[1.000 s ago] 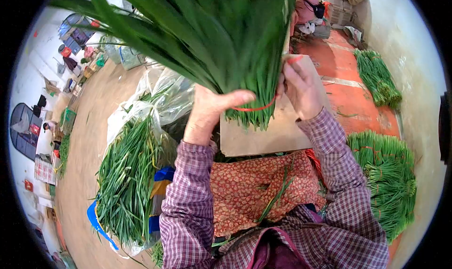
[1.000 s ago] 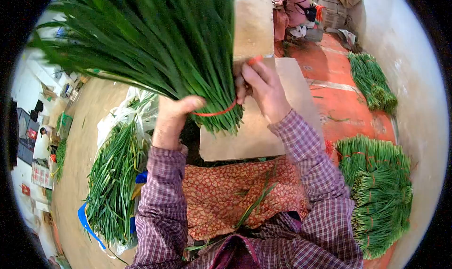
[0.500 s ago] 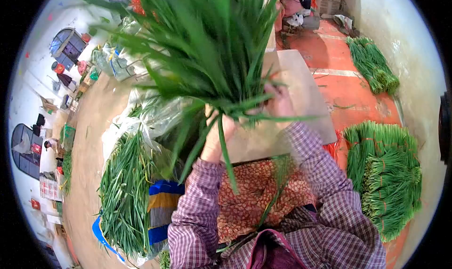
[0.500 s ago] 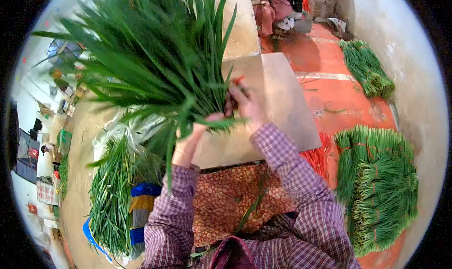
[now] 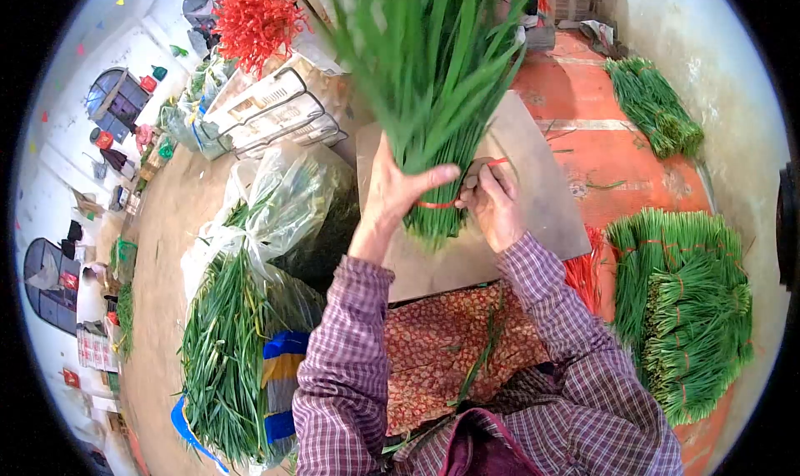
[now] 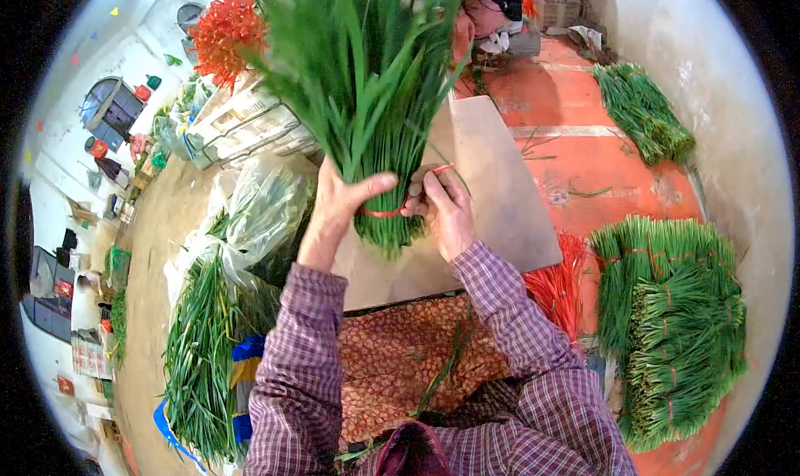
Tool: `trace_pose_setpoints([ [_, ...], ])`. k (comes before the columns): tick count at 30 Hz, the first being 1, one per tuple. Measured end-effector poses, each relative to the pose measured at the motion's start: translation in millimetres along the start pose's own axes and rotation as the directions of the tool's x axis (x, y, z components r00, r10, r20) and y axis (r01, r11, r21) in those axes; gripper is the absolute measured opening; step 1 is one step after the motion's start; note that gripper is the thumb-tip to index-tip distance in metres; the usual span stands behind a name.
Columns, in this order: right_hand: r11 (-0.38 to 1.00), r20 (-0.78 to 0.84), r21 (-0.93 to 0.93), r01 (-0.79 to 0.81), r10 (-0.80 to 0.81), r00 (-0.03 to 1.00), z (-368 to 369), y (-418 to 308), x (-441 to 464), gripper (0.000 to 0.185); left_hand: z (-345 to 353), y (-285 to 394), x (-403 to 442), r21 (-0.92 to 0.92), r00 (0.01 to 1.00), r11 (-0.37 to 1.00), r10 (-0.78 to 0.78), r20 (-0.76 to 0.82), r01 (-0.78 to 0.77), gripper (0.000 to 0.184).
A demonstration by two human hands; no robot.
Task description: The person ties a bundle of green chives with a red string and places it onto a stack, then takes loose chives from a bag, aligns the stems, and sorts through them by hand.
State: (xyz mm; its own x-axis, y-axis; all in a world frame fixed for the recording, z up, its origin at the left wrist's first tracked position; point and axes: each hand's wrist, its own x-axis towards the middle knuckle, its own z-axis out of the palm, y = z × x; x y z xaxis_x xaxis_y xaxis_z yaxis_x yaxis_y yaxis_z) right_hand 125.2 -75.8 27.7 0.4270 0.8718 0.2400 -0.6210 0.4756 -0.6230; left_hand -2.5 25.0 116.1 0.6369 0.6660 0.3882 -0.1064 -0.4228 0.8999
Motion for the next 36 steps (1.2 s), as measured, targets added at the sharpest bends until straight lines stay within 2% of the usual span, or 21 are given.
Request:
trace_pose_setpoints([
  [1, 0.997, 0.037, 0.061, 0.048, -0.05, 0.998, 7.4, -9.4, -5.4, 0.022, 3.8, 27.1, 10.6, -0.13, 0.994, 0.988, -0.074, 0.087, 0.084, 0.089],
  [2, 0.997, 0.028, 0.061, 0.048, -0.05, 0.998, 14.1, -17.1, -14.8, 0.022, 4.3, 31.4, 22.6, -0.088, 0.975, 0.989, -0.098, 0.2, 0.117, 0.086],
  [5, 0.943, -0.037, -0.298, 0.149, -0.167, 0.985, 23.8, -38.8, -41.7, 0.025, 20.4, 43.9, 44.1, 0.012, 0.86, 0.927, -0.352, 0.37, 0.375, 0.091],
  [6, 0.943, -0.047, -0.301, 0.145, -0.167, 0.985, 19.1, -41.0, -44.7, 0.025, 22.8, 37.5, 42.7, 0.01, 0.855, 0.925, -0.356, 0.377, 0.381, 0.091],
  [8, 0.883, -0.067, -0.468, 0.033, -0.073, 0.995, 6.3, -42.1, -42.1, 0.024, 23.6, 9.8, 38.9, 0.363, 0.908, 0.904, -0.329, 0.259, 0.225, 0.099],
  [9, 0.853, -0.106, -0.521, -0.007, -0.056, 0.993, -7.1, -33.5, -34.5, 0.024, 18.6, -7.7, 23.0, 0.381, 0.899, 0.911, -0.293, 0.326, 0.159, 0.11],
  [10, 0.853, -0.107, -0.521, -0.004, -0.06, 0.992, -16.0, -31.3, -31.4, 0.024, 25.0, 7.7, -1.5, 0.569, 0.902, 0.822, -0.268, 0.337, 0.032, 0.119],
  [11, 0.846, -0.112, -0.53, -0.057, -0.004, 0.994, -23.8, -30.4, -29.0, 0.024, 34.3, 2.7, -35.8, 0.773, 0.936, 0.61, -0.14, 0.323, -0.175, 0.12],
  [12, 0.836, -0.113, -0.537, -0.11, 0.058, 0.992, -27.2, -29.8, -24.9, 0.025, 41.3, -5.9, -61.3, 0.896, 0.94, 0.305, -0.012, 0.342, -0.322, 0.12],
  [13, 0.751, -0.011, -0.66, -0.024, 0.022, 1.0, -23.3, -34.1, -19.5, 0.025, 42.6, -11.0, -73.9, 0.9, 0.942, 0.305, -0.026, 0.336, -0.312, 0.12],
  [16, 0.711, -0.002, -0.702, -0.036, 0.049, 0.999, 0.0, -44.8, -8.6, 0.024, 38.6, -14.3, -79.5, 0.904, 0.954, 0.324, -0.008, 0.298, -0.28, 0.121],
  [18, 0.653, 0.047, -0.757, -0.025, 0.092, 0.995, 14.2, -58.4, -5.9, 0.025, 15.6, -7.0, -63.0, 0.816, 0.902, 0.524, -0.186, 0.391, -0.245, 0.118],
  [20, 0.659, 0.159, -0.75, 0.061, 0.09, 0.983, 22.2, -64.3, 3.2, 0.026, 0.1, 16.6, -43.8, 0.717, 0.866, 0.651, -0.182, 0.466, -0.249, 0.103],
  [22, 0.734, 0.142, -0.677, 0.049, 0.065, 0.988, 16.7, -56.8, 14.7, 0.025, -9.1, 31.2, -29.0, 0.685, 0.8, 0.702, -0.291, 0.526, -0.195, 0.097],
  [24, 0.77, 0.088, -0.634, -0.067, 0.158, 0.983, 9.0, -47.8, 20.5, 0.025, -13.5, 23.2, -17.2, 0.669, 0.742, 0.723, -0.351, 0.571, -0.173, 0.097],
  [27, 0.727, 0.043, -0.674, -0.134, 0.22, 0.975, -8.1, -32.9, 25.3, 0.027, -5.9, 5.9, -4.8, 0.637, 0.6, 0.752, -0.433, 0.672, -0.171, 0.108],
  [28, 0.741, 0.024, -0.652, -0.16, 0.231, 0.973, -12.5, -26.8, 27.0, 0.027, -2.8, 5.4, -3.5, 0.639, 0.599, 0.751, -0.437, 0.671, -0.167, 0.108],
  [30, 0.78, -0.011, -0.594, -0.199, 0.239, 0.971, -16.3, -18.3, 36.8, 0.027, 1.1, 3.2, -4.5, 0.793, 0.592, 0.559, -0.563, 0.577, -0.241, 0.118],
  [31, 0.79, -0.026, -0.568, -0.229, 0.26, 0.965, -20.4, -15.2, 41.4, 0.026, 1.5, -3.9, -9.8, 0.793, 0.591, 0.56, -0.565, 0.576, -0.239, 0.118],
  [33, 0.799, -0.04, -0.544, -0.256, 0.28, 0.959, -23.4, -12.9, 47.0, 0.026, 3.0, -18.5, -25.1, 0.856, 0.747, 0.407, -0.448, 0.491, -0.318, 0.124],
  [36, 0.814, -0.07, -0.491, -0.31, 0.317, 0.946, -24.5, -5.3, 48.3, 0.026, 3.8, -33.2, -36.8, 0.897, 0.774, 0.365, -0.481, 0.411, -0.25, 0.125],
])
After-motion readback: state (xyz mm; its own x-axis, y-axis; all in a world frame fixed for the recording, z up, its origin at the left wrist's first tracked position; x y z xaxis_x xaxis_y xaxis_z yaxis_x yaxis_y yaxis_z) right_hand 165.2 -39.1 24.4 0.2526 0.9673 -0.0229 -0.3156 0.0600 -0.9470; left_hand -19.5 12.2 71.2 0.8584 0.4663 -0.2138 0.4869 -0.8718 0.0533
